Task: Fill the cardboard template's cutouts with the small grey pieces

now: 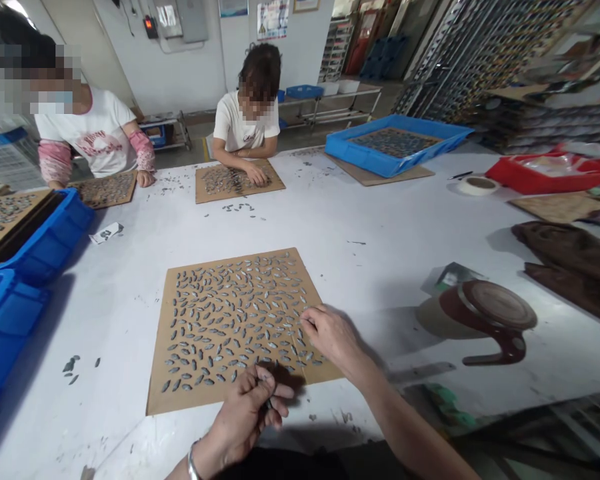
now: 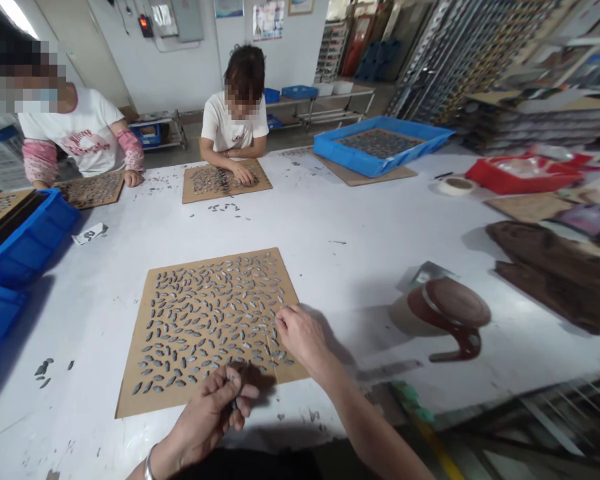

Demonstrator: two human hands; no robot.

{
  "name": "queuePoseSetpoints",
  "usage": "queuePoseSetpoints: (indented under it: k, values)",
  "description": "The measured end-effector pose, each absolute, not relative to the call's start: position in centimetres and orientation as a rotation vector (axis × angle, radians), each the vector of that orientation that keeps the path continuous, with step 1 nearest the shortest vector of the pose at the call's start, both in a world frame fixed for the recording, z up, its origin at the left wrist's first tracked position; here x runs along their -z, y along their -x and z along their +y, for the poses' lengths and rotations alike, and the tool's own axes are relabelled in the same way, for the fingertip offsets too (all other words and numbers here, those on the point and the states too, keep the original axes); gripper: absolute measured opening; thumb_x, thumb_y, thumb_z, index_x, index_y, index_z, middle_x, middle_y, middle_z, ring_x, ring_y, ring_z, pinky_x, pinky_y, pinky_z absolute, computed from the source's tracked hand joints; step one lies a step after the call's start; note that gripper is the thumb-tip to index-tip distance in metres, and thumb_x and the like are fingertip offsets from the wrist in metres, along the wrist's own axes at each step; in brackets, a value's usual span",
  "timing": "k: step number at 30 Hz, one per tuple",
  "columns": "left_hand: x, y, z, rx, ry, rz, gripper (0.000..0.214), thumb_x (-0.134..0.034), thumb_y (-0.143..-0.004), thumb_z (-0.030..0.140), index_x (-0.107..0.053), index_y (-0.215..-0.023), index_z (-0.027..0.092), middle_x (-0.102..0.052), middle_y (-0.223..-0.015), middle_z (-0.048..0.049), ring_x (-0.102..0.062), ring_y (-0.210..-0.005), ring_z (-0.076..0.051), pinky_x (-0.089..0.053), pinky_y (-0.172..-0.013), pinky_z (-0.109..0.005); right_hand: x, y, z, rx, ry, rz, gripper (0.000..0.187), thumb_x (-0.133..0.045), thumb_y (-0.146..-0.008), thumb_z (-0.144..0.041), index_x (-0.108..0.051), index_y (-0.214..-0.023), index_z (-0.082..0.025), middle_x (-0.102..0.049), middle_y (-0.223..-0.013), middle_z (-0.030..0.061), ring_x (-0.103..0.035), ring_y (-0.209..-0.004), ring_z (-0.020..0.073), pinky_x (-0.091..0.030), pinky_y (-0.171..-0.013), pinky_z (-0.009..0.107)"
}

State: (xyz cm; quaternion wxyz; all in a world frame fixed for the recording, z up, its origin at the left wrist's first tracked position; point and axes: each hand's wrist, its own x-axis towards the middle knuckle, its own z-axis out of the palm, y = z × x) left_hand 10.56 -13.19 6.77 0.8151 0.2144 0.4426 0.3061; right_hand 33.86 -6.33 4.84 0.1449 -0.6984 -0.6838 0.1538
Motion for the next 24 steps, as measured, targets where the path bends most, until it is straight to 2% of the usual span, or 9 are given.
queuePoseSetpoints:
  k: [6, 8, 10, 12, 15, 19, 24]
  values:
    - [-6.8, -10.5, -13.0, -0.620, -0.487, 0.980, 0.056, -0.094, -0.064, 0.054, -0.067, -0.093, 0.014, -0.070, -0.074, -0.0023, -0.049, -0.048, -0.006, -0.028, -0.043, -0.021, -7.0, -34.6, -8.8, -0.422, 1.842, -1.743, 0.020, -0.053, -0.096, -0.026, -0.071, -0.088, -0.022, -0.075, -0.094, 0.0072, -0.068, -0.079, 0.0200, -0.051, -0.077, 0.030]
    - [-6.9, -10.6, -13.1, -0.616, -0.519, 0.976, 0.058, -0.091, -0.067, 0.057, -0.070, -0.098, 0.013, -0.067, -0.070, -0.0006, -0.046, -0.045, -0.006, -0.027, -0.042, -0.022, -7.8, -34.0, -10.6, -0.528, 1.746, -1.733, 0.021, -0.053, -0.097, -0.028, -0.070, -0.085, -0.023, -0.074, -0.091, 0.0069, -0.068, -0.080, 0.0204, -0.053, -0.077, 0.030]
    - [-7.1, -10.8, -13.2, -0.614, -0.538, 0.940, 0.059, -0.088, -0.070, 0.058, -0.071, -0.103, 0.012, -0.067, -0.074, -0.0016, -0.050, -0.049, -0.007, -0.031, -0.045, -0.022, -8.4, -32.9, -12.6, -0.716, 1.653, -1.789, 0.021, -0.053, -0.097, -0.028, -0.071, -0.087, -0.024, -0.074, -0.093, 0.0060, -0.069, -0.084, 0.0204, -0.054, -0.078, 0.030]
    - [-7.3, -11.0, -13.4, -0.605, -0.564, 0.882, 0.056, -0.086, -0.073, 0.058, -0.071, -0.103, 0.012, -0.066, -0.075, -0.0027, -0.054, -0.055, -0.009, -0.036, -0.049, -0.023, -8.6, -31.6, -14.3, -0.880, 1.562, -1.853, 0.020, -0.053, -0.096, -0.024, -0.073, -0.096, -0.026, -0.075, -0.100, 0.0049, -0.069, -0.093, 0.0201, -0.054, -0.083, 0.029]
    - [-7.6, -11.2, -13.7, -0.611, -0.674, 0.843, 0.052, -0.080, -0.080, 0.058, -0.066, -0.105, 0.014, -0.062, -0.065, 0.0002, -0.053, -0.055, -0.010, -0.038, -0.051, -0.023, -8.6, -30.2, -15.8, -0.968, 1.497, -1.885, 0.027, -0.051, -0.097, -0.021, -0.073, -0.110, -0.028, -0.073, -0.110, 0.0038, -0.069, -0.103, 0.0194, -0.053, -0.091, 0.030]
    - [-7.6, -10.9, -14.0, -0.626, -0.837, 0.909, 0.054, -0.075, -0.085, 0.059, -0.055, -0.115, 0.020, -0.063, -0.063, 0.0031, -0.053, -0.053, -0.011, -0.040, -0.054, -0.024, -8.4, -29.6, -16.0, -0.989, 1.506, -1.850, 0.024, -0.050, -0.100, -0.025, -0.074, -0.101, -0.027, -0.074, -0.102, 0.0039, -0.069, -0.099, 0.0200, -0.051, -0.089, 0.030]
    - [-7.3, -10.4, -14.1, -0.603, -0.938, 0.868, 0.047, -0.069, -0.089, 0.061, -0.050, -0.105, 0.022, -0.058, -0.059, 0.0058, -0.045, -0.045, -0.008, -0.034, -0.048, -0.022, -8.6, -29.6, -15.6, -1.140, 1.486, -1.719, 0.011, -0.061, -0.093, -0.022, -0.071, -0.093, -0.025, -0.075, -0.094, 0.0004, -0.069, -0.092, 0.0181, -0.050, -0.081, 0.026]
